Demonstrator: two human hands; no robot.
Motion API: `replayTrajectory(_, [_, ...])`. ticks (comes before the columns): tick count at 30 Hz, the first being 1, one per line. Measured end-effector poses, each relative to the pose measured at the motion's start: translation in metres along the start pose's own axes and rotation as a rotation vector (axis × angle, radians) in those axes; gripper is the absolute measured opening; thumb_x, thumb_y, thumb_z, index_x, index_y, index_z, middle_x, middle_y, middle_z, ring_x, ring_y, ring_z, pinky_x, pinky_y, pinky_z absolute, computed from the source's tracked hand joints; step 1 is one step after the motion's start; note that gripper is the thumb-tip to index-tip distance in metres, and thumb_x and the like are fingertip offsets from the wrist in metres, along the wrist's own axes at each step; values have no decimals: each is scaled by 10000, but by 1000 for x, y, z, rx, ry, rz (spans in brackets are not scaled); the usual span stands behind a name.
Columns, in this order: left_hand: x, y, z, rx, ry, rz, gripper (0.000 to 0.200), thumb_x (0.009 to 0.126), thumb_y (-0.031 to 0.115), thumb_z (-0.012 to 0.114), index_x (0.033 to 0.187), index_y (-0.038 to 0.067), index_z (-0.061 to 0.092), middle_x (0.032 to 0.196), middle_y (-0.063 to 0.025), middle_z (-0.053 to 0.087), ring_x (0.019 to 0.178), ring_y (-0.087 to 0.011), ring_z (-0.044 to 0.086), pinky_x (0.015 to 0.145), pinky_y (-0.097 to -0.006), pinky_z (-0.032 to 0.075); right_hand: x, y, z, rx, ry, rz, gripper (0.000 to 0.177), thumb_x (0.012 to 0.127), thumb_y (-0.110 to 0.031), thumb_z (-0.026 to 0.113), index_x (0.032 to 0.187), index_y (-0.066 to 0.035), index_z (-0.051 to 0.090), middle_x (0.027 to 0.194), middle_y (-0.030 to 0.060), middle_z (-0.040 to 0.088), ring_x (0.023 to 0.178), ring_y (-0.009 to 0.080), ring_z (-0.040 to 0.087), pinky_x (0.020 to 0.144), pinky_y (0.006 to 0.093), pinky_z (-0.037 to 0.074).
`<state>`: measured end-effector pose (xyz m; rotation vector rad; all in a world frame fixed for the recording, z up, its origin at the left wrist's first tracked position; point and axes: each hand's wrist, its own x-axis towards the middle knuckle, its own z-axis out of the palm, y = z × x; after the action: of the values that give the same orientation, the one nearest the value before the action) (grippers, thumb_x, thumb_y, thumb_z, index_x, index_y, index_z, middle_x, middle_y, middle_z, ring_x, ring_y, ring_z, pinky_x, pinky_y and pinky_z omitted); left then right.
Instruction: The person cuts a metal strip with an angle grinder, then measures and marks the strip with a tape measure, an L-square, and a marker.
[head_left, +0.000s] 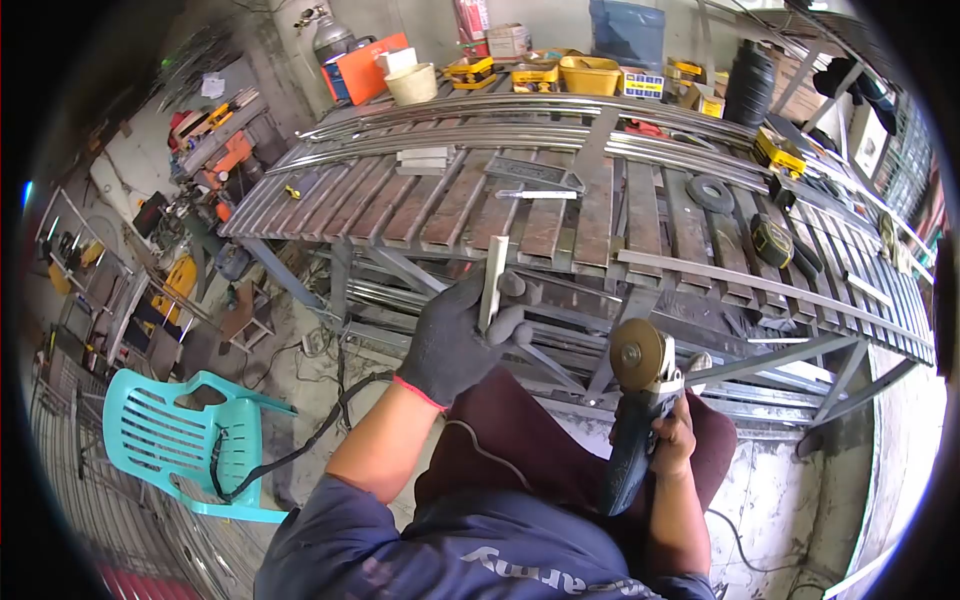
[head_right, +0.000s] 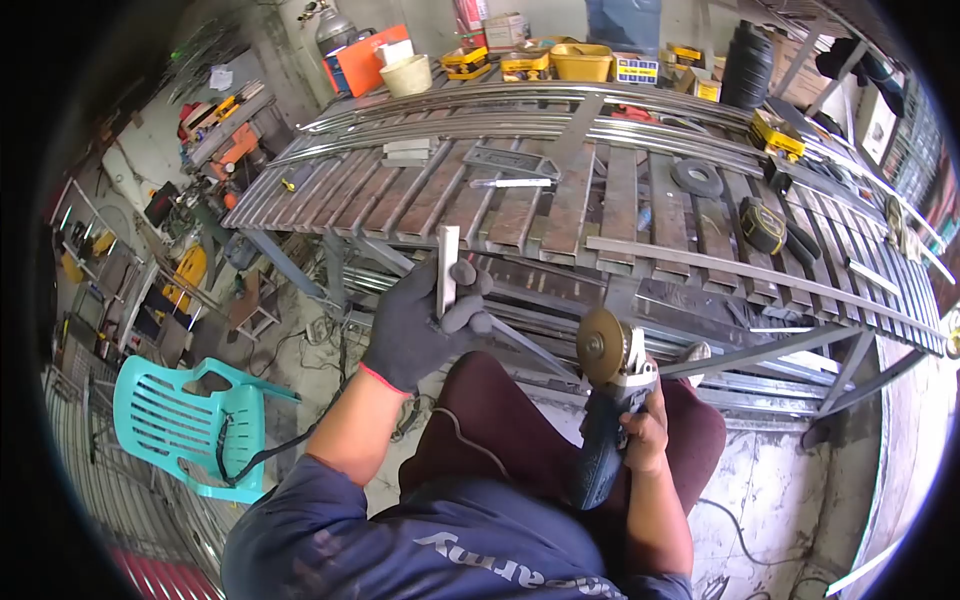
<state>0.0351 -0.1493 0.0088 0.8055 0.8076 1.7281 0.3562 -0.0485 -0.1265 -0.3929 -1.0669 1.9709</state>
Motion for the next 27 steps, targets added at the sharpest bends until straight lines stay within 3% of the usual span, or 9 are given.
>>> replayTrajectory(3, [8, 20, -13, 743, 201, 289, 262, 1213, 240, 606, 1263, 9, 721, 1099, -88, 721, 828, -126, 628, 870, -324, 551, -5, 12, -6, -8, 23, 50, 769, 793, -220, 668, 1510, 22, 529, 1005, 267, 746, 700, 386, 791, 615, 481, 708])
replayTrajectory(5, [36, 57, -47, 712, 328, 272, 238, 1198, 209, 654, 1284, -3, 719, 1082, -72, 724, 877, -129, 651, 860, -294, 548, -6, 19, -13, -54, 26, 72, 778, 791, -216, 665, 1520, 18, 522, 1006, 267, 745, 695, 385, 788, 608, 482, 706])
replayTrajectory(10, [107, 129, -121, 1638, 326, 877, 173, 1044, 153, 822, 1154, 20, 830, 1095, -102, 786, 1054, -288, 735, 946, -376, 573, -2, 21, -16, -88, -18, 116, 965, 764, -62, 645, 1687, -18, 368, 1134, 233, 750, 883, 325, 794, 723, 443, 701])
replayTrajectory(13, [149, 158, -154, 1853, 326, 900, 119, 946, 155, 867, 1019, 64, 889, 1124, -125, 806, 1083, -321, 752, 952, -419, 572, 4, 27, -23, -133, -49, 85, 986, 750, -55, 652, 1692, -19, 362, 1159, 212, 742, 932, 318, 787, 752, 446, 701])
replayTrajectory(14, [171, 163, -177, 1776, 291, 820, 140, 938, 201, 879, 1039, 108, 904, 1179, -112, 828, 1146, -320, 761, 1045, -477, 546, 5, 24, -18, -124, -32, 93, 989, 746, -41, 646, 1692, -14, 357, 1164, 215, 732, 918, 321, 783, 738, 450, 704])
replayTrajectory(17, [217, 173, -212, 1778, 199, 760, 151, 946, 136, 877, 1078, 73, 917, 1331, -163, 805, 1232, -338, 746, 1043, -460, 585, 7, 23, -12, -102, 6, 101, 975, 757, -33, 642, 1688, -6, 355, 1184, 219, 720, 916, 326, 780, 729, 455, 708])
replayTrajectory(22, [221, 170, -221, 2373, 163, 765, 320, 1060, 215, 764, 1355, 133, 855, 1528, -204, 735, 1429, -401, 669, 1208, -455, 514, 10, 20, -10, -112, 8, 106, 986, 770, -30, 654, 1703, -6, 339, 1202, 216, 711, 931, 316, 775, 728, 459, 710])
replayTrajectory(24, [203, 177, -203, 2248, 302, 656, 361, 1097, 219, 715, 1428, 117, 817, 1559, -220, 714, 1481, -419, 634, 1260, -465, 474, 8, 21, -11, -130, 8, 95, 1001, 775, -28, 690, 1711, -7, 336, 1217, 204, 711, 949, 304, 773, 759, 449, 704])
replayTrajectory(27, [129, 155, -159, 1712, 354, 905, 378, 1112, 167, 696, 1451, 16, 772, 1529, -228, 722, 1450, -421, 644, 1255, -506, 469, 9, 25, -16, -206, -5, 33, 1031, 780, -11, 767, 1718, -4, 337, 1252, 174, 709, 989, 275, 767, 835, 419, 684])
